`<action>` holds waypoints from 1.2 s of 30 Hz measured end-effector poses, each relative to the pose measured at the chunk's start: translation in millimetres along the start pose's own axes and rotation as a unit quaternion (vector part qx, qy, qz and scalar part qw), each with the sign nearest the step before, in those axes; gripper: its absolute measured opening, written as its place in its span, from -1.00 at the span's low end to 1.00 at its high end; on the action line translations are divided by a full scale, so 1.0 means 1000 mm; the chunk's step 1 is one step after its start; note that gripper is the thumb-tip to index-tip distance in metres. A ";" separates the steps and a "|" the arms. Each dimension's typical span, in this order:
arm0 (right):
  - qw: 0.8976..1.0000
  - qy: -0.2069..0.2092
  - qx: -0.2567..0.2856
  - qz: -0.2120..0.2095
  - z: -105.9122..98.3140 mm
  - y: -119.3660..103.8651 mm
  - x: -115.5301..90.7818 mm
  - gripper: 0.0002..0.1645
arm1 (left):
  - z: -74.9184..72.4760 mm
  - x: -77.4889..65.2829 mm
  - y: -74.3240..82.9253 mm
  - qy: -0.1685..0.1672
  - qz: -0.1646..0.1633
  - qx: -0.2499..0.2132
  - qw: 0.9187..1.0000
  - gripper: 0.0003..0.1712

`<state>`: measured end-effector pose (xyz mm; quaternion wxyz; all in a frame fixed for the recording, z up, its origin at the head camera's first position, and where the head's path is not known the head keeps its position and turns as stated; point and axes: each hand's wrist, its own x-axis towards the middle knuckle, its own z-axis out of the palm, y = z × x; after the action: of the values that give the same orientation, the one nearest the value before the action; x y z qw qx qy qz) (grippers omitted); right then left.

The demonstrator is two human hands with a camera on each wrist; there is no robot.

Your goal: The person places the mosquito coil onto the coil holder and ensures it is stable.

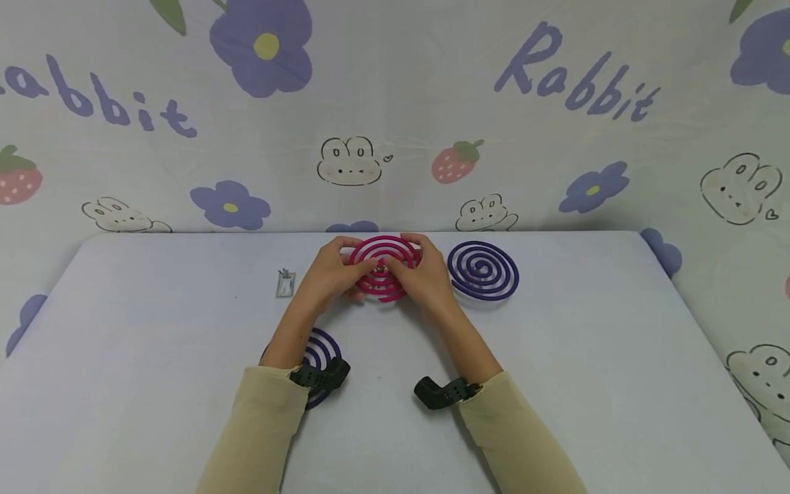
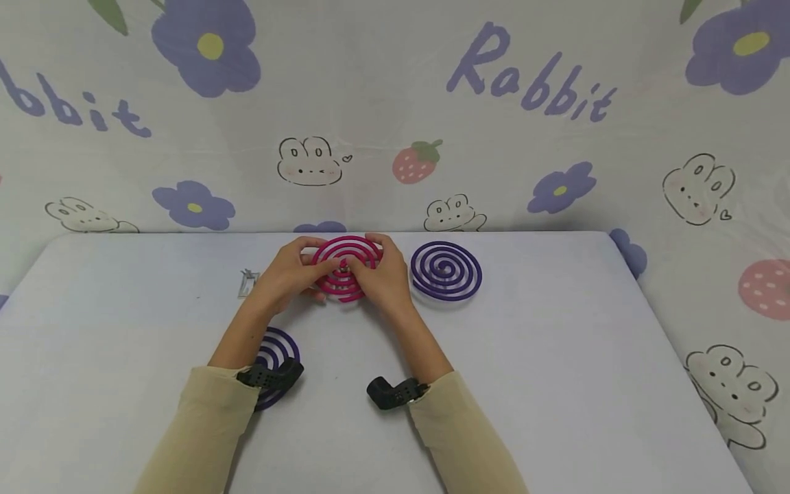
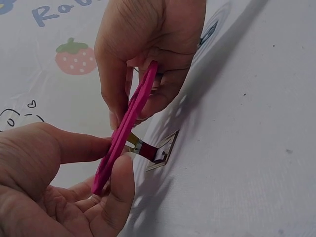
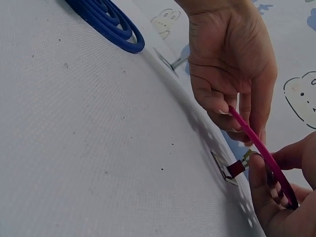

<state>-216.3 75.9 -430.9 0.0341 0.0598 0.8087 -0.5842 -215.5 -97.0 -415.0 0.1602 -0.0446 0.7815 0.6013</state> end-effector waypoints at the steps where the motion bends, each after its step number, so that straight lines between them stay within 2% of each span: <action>1: 1.000 0.000 0.001 -0.001 0.000 0.000 0.000 -0.30 | 0.000 0.000 0.000 0.000 0.000 0.001 1.000 -0.35; 19: 1.000 -0.011 0.017 0.003 -0.004 0.001 0.003 -0.31 | 0.002 0.000 0.001 0.003 0.003 0.003 1.000 -0.30; 29: 1.000 -0.016 -0.001 0.015 -0.001 0.002 0.003 -0.32 | 0.001 0.002 0.000 0.005 -0.015 0.010 1.000 -0.32; 36: 1.000 -0.017 0.009 0.011 -0.001 0.001 0.003 -0.33 | 0.000 0.001 0.001 0.006 -0.013 0.003 1.000 -0.33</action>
<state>-219.1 76.8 -431.6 0.0535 0.0586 0.8022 -0.5918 -216.9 -96.8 -414.7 0.1635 -0.0579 0.7837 0.5964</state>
